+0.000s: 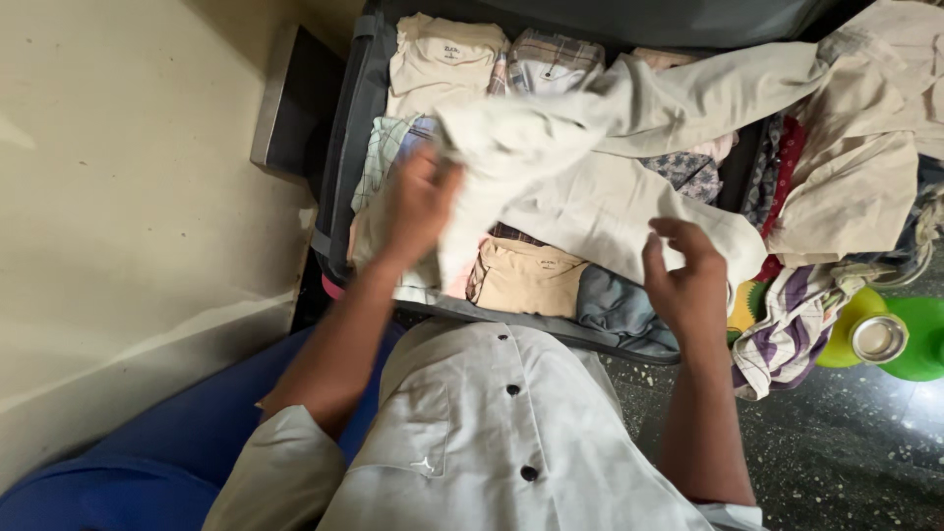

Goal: The person folds trousers and a shirt by hand and places them into an open suitcase already containing other items of clothing.

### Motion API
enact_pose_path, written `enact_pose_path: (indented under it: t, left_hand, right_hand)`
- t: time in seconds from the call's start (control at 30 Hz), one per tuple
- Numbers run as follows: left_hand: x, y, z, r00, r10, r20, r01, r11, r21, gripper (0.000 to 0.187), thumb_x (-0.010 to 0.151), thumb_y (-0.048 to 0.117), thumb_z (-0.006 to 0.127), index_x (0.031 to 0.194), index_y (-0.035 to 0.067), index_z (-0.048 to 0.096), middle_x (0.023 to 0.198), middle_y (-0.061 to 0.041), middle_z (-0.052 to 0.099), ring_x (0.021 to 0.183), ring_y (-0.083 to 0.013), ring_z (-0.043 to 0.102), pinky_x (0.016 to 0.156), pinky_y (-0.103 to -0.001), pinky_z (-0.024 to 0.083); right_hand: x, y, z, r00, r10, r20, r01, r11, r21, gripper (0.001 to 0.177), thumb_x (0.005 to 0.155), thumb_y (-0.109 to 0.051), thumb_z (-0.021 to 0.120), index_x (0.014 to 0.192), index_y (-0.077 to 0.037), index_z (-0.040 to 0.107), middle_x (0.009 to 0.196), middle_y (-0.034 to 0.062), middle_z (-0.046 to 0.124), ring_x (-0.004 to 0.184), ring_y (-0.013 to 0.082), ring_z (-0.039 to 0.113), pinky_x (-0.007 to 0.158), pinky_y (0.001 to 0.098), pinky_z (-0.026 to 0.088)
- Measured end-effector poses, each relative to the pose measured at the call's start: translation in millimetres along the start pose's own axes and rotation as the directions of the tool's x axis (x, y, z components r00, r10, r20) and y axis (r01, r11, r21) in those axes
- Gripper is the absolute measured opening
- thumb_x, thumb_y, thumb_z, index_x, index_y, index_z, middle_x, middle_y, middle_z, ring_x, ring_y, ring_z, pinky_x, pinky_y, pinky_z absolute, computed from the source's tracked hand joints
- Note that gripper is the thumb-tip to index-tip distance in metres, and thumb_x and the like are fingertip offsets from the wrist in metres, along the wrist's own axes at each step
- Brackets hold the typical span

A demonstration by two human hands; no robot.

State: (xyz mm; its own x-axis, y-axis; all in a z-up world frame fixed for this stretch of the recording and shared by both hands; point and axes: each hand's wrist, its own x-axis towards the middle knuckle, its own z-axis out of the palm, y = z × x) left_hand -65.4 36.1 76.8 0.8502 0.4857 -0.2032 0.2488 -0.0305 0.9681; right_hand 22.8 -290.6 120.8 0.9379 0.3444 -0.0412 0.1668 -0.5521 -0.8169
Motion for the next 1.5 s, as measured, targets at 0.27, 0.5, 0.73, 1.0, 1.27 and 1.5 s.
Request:
enact_pose_path:
  t: [0.27,0.5,0.73,1.0,1.27,1.5]
  left_hand:
    - [79,17,-128,0.762,0.628,-0.16,-0.345,0.602,0.72,0.072,0.109,0.009,0.077,0.156,-0.009,0.026,0.158,-0.036,0.04,0.146,-0.0465,0.04,0.119,-0.05,0.036]
    - [-29,21,-84,0.953,0.236,-0.192,0.031,0.552,0.833,0.111,0.077,0.038,0.092,0.16,0.008,0.025,0.159,-0.031,0.026,0.142,-0.052,0.033,0.114,-0.059,0.034]
    - [-98,-3,-100,0.944,-0.105,-0.314,0.331,0.293,0.897,0.066,0.067,0.033,0.091,0.119,0.004,0.062,0.135,-0.017,0.049,0.126,-0.0402,0.047,0.103,-0.057,0.04]
    - [-88,-14,-144,0.915,0.217,-0.342,-0.061,0.909,0.413,0.024,0.091,0.013,0.073,0.109,0.002,0.064,0.117,-0.016,0.065,0.108,-0.0285,0.061,0.095,-0.041,0.05]
    - [-73,54,-193,0.922,-0.016,-0.386,-0.197,0.839,-0.506,0.011,0.103,0.003,0.067,0.111,-0.002,0.063,0.106,-0.012,0.071,0.099,-0.0179,0.069,0.099,-0.031,0.055]
    - [-90,27,-221,0.941,-0.221,-0.255,0.095,0.899,-0.428,0.015,0.092,-0.002,0.064,0.108,-0.001,0.065,0.098,-0.006,0.067,0.093,-0.0147,0.066,0.088,-0.027,0.049]
  right_hand:
    - [-2,45,31,0.965,-0.062,0.256,0.186,0.849,-0.494,0.074,0.076,-0.032,0.084,0.139,-0.003,0.058,0.159,0.0291,0.035,0.148,0.048,0.028,0.118,0.055,0.03]
    - [-7,102,36,0.979,-0.108,0.174,0.202,0.633,-0.747,0.06,0.081,-0.014,0.077,0.139,-0.007,0.062,0.159,0.0222,0.042,0.152,0.0422,0.032,0.124,0.0617,0.018]
    - [-7,87,5,0.939,-0.34,-0.057,0.244,0.771,-0.588,0.039,0.085,0.008,0.065,0.122,-0.003,0.071,0.123,0.0166,0.074,0.118,0.0322,0.067,0.104,0.0451,0.05]
    - [-1,116,-40,0.843,-0.495,-0.209,0.272,0.729,-0.628,0.039,0.091,0.018,0.06,0.123,-0.001,0.073,0.105,0.0149,0.075,0.094,0.0272,0.071,0.086,0.0384,0.055]
    - [-5,133,-128,0.648,-0.672,-0.36,0.305,0.661,-0.686,0.025,0.106,0.02,0.064,0.123,0.003,0.069,0.112,0.0151,0.078,0.106,0.0241,0.078,0.09,0.0346,0.066]
    - [-60,164,-156,0.729,-0.593,-0.343,0.041,0.537,-0.843,0.016,0.107,0.002,0.079,0.117,0.001,0.067,0.109,0.0121,0.076,0.1,0.0203,0.077,0.081,0.0239,0.066]
